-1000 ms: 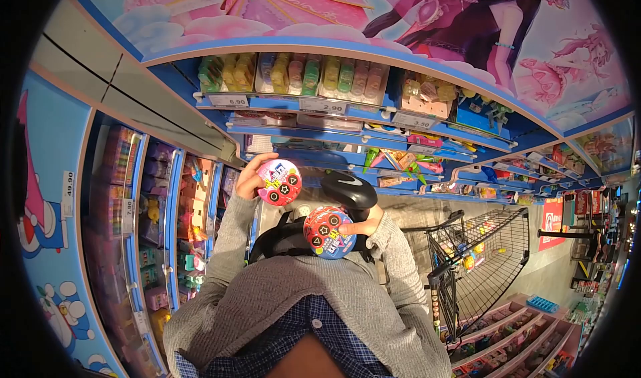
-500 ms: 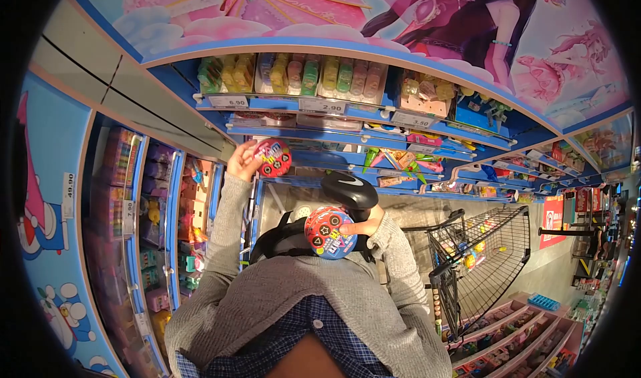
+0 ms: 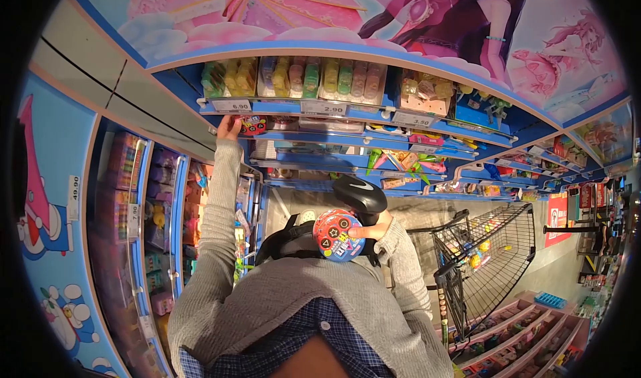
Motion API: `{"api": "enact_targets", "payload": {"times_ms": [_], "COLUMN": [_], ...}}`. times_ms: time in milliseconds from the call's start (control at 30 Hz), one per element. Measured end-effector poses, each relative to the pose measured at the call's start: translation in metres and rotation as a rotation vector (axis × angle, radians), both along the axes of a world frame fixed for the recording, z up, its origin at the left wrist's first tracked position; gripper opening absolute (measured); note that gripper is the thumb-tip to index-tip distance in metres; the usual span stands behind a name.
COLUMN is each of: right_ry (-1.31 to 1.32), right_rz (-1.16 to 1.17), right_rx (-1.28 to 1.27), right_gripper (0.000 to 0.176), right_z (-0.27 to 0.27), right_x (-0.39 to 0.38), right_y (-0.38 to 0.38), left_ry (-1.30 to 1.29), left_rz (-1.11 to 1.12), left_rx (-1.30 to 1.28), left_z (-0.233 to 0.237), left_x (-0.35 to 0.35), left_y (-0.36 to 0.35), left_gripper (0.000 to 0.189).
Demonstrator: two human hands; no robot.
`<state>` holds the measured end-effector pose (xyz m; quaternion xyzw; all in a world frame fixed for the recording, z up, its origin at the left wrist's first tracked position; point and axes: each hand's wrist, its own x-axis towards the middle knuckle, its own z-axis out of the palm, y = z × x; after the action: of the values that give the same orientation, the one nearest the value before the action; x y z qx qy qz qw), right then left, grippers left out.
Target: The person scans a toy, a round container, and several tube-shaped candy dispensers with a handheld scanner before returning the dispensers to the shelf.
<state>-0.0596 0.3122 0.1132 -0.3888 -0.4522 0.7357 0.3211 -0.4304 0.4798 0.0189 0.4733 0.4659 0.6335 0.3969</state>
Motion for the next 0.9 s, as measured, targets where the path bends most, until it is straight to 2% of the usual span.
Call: {"api": "enact_targets", "payload": {"times_ms": [200,600,667,700,767,800,867,900], "right_ry": [-0.018,-0.042,-0.039,-0.010,0.020,0.006,-0.008,-0.012], "right_rz": [0.002,0.016,0.015,0.010,0.004,0.012,0.020,0.018], "right_rx": [0.024,0.004,0.019,0.024,0.029,0.029,0.030,0.043], "right_gripper": [0.061,0.060,0.060,0.061,0.063,0.063,0.063,0.063], "right_z": [0.001,-0.002,-0.003,-0.002,-0.003,-0.004,-0.004,-0.004], "right_x": [0.001,0.003,0.002,0.002,0.001,0.002,0.002,0.001], "right_y": [-0.001,-0.003,-0.003,-0.002,-0.002,-0.002,-0.001,-0.001], "left_ry": [0.019,0.416,0.697,0.697,0.932,0.932,1.101,1.100], "left_rz": [0.117,0.121,0.036,0.036,0.213,0.213,0.301,0.301], "left_rx": [-0.112,-0.072,-0.146,-0.146,-0.060,-0.060,0.164,0.163], "left_z": [0.014,-0.003,-0.019,-0.017,-0.005,0.001,0.010,0.008], "left_x": [0.005,-0.014,-0.024,-0.021,-0.009,-0.007,-0.004,-0.005], "left_y": [0.016,0.033,0.036,0.033,0.018,0.014,0.008,0.008], "left_gripper": [0.024,0.020,0.017,0.017,0.016,0.016,0.018,0.018]}}
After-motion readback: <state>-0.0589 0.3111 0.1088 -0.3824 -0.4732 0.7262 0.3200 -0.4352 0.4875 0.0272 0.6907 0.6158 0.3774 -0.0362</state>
